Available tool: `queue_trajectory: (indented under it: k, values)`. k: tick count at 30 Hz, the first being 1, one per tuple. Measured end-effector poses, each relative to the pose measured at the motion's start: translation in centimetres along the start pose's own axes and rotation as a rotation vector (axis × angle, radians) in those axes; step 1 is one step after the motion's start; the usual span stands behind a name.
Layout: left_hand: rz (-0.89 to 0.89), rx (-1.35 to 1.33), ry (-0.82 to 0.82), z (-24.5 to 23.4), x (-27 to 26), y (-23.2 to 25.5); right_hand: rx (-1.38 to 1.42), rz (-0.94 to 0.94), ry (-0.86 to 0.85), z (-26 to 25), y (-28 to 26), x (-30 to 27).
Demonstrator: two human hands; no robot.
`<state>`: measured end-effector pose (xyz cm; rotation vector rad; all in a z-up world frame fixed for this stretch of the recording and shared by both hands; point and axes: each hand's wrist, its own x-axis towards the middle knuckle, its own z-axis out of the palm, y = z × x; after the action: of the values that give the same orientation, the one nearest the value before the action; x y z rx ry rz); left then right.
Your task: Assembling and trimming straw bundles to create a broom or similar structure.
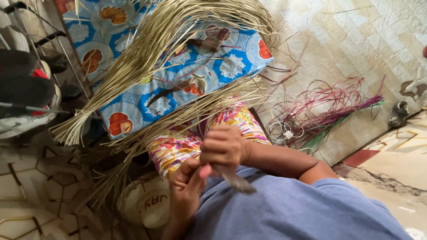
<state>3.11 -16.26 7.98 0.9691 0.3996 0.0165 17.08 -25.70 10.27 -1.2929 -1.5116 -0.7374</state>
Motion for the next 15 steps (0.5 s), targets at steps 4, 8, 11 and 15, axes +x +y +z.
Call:
queue_trajectory:
  k: [4, 8, 11, 15]
  values:
    - [0.228, 0.482, -0.037, 0.7, -0.6, 2.3, -0.207, 0.117, 0.086, -0.7, 2.3, -0.6]
    - [0.261, 0.702, -0.113, -1.0, -1.9, 2.5, -0.067, 0.261, 0.256, -3.0, 7.4, -3.6]
    - [0.309, 0.823, -0.141, -2.6, -3.2, 2.7, -0.492, 0.018, 0.364, -5.7, 11.9, -6.1]
    - [0.311, 0.894, -0.163, -6.2, -4.9, 2.6, -0.321, 0.345, 0.492, -9.1, 14.0, -9.3]
